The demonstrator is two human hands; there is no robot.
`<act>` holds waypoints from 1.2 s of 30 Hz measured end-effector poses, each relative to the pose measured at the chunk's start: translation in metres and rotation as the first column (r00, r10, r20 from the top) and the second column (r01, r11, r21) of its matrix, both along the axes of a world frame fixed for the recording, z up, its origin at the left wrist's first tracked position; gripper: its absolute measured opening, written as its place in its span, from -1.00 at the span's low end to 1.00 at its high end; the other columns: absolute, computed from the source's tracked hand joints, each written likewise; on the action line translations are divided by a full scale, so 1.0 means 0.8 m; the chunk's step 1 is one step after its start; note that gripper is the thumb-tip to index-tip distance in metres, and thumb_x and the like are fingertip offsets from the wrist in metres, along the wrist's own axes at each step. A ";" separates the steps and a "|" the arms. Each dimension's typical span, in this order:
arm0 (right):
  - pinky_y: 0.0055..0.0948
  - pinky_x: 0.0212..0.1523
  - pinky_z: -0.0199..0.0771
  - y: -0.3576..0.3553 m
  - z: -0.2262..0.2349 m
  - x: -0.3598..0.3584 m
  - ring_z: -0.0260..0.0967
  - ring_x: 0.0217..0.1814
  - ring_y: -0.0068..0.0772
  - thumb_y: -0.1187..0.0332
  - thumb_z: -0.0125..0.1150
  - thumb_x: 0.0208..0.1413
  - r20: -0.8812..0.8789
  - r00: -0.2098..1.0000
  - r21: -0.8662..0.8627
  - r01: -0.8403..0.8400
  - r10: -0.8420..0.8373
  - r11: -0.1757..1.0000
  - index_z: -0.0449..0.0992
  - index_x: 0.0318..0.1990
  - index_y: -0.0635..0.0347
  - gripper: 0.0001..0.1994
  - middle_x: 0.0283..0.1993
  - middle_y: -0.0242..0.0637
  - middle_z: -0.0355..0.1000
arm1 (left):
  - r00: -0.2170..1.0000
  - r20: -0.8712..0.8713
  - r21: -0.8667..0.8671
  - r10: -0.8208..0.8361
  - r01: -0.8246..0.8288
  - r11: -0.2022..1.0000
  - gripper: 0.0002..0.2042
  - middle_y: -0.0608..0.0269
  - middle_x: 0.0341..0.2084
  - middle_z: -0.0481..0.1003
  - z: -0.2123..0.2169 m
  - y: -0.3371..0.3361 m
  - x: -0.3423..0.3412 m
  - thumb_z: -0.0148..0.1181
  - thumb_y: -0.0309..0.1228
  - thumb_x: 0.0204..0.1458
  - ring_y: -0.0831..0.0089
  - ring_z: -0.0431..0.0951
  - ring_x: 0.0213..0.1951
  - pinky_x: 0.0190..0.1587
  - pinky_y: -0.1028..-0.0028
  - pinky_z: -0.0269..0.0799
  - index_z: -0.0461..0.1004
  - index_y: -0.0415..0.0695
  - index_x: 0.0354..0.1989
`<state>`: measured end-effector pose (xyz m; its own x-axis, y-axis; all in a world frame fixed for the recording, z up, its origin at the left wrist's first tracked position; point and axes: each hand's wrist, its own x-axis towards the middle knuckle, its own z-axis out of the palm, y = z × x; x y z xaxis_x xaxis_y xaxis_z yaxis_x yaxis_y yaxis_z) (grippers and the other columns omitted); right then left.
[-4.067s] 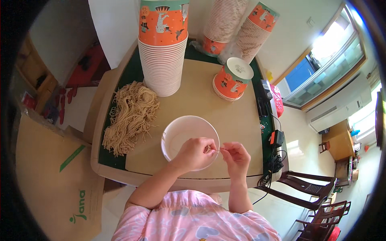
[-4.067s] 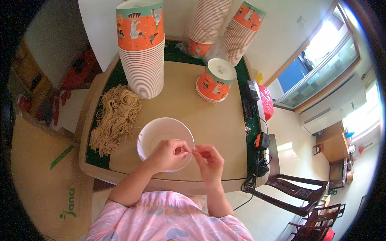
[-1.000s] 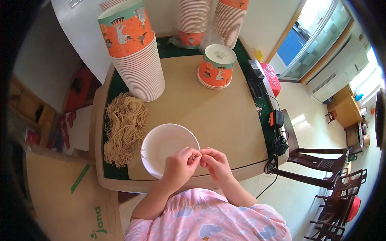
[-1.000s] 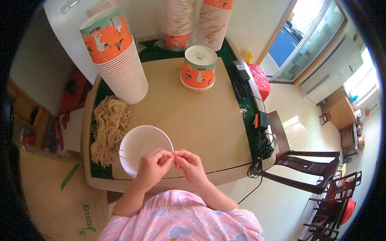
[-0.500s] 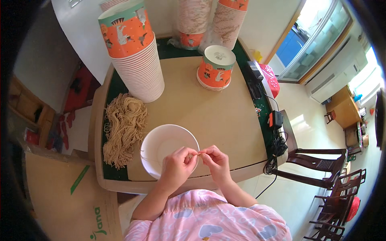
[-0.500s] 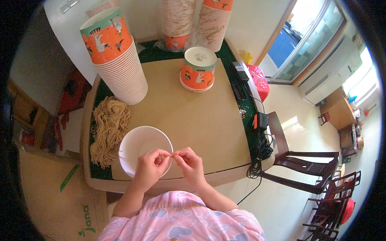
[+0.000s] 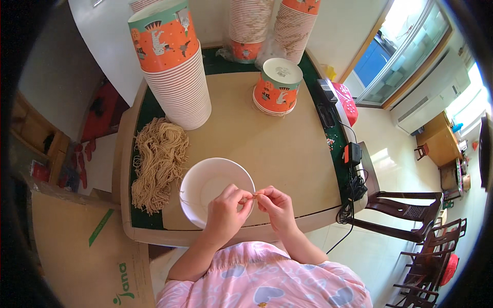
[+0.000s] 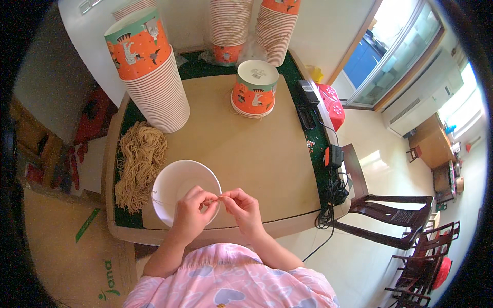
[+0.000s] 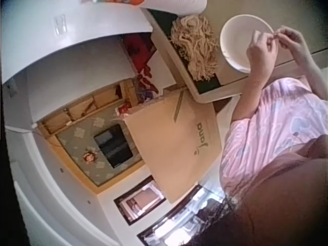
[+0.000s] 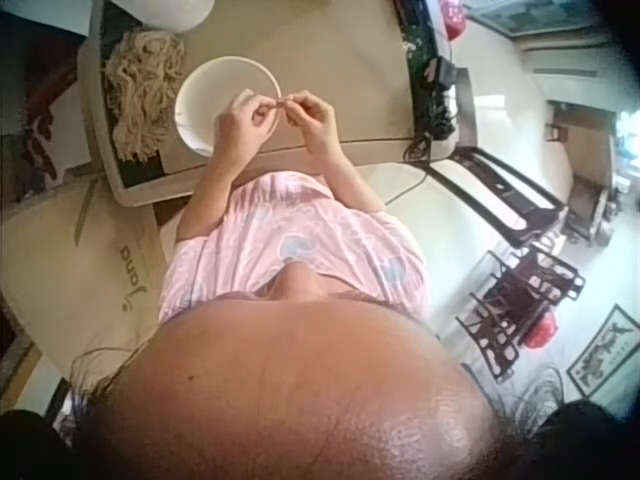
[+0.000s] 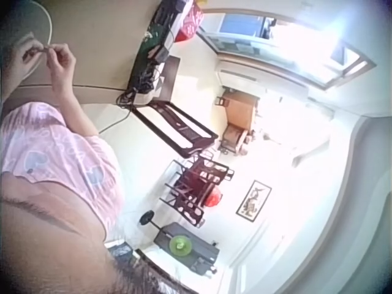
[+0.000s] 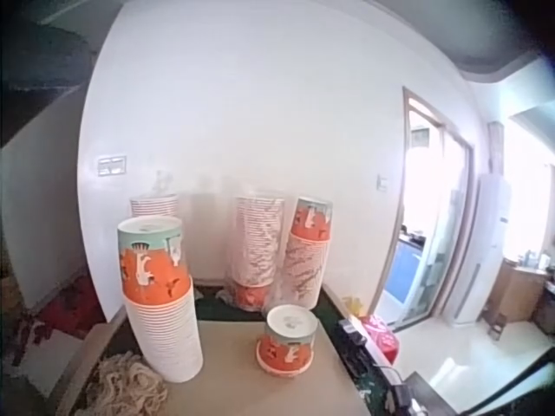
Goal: Manually placing rubber bands around the rim of a paper bowl in a packaging area.
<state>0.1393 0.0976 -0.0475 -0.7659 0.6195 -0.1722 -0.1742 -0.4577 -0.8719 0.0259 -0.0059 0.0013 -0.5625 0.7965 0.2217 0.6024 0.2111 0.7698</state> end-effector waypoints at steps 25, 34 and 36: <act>-0.57 -0.52 0.29 -0.004 0.038 -0.018 0.24 -0.52 -0.56 0.54 0.29 -0.05 0.206 0.962 0.858 -0.089 -0.180 0.507 0.57 -0.32 0.19 -0.89 -0.42 -0.34 0.34 | 0.964 0.260 0.090 0.051 -0.077 0.993 -0.91 0.22 -0.52 0.45 0.012 -0.018 -0.012 0.22 -0.57 -0.08 0.46 0.46 -0.57 -0.51 0.47 0.38 0.48 -0.20 -0.36; -0.43 -0.52 0.35 -0.005 0.037 -0.014 0.31 -0.53 -0.38 0.50 0.29 -0.04 0.186 0.962 0.878 -0.070 -0.201 0.474 0.55 -0.34 0.15 -0.91 -0.43 -0.30 0.35 | 0.989 0.146 0.094 -0.016 0.003 0.996 -0.88 0.12 -0.49 0.48 0.004 -0.009 -0.008 0.19 -0.59 -0.07 0.24 0.54 -0.46 -0.41 0.37 0.48 0.49 -0.21 -0.32; -0.43 -0.52 0.35 -0.004 0.035 -0.014 0.31 -0.53 -0.38 0.49 0.29 -0.04 0.180 0.962 0.883 -0.067 -0.203 0.465 0.55 -0.35 0.16 -0.91 -0.42 -0.30 0.35 | 0.990 0.143 0.092 -0.007 -0.006 0.996 -0.89 0.11 -0.49 0.48 0.004 -0.008 -0.007 0.19 -0.59 -0.07 0.24 0.54 -0.47 -0.41 0.37 0.48 0.48 -0.22 -0.34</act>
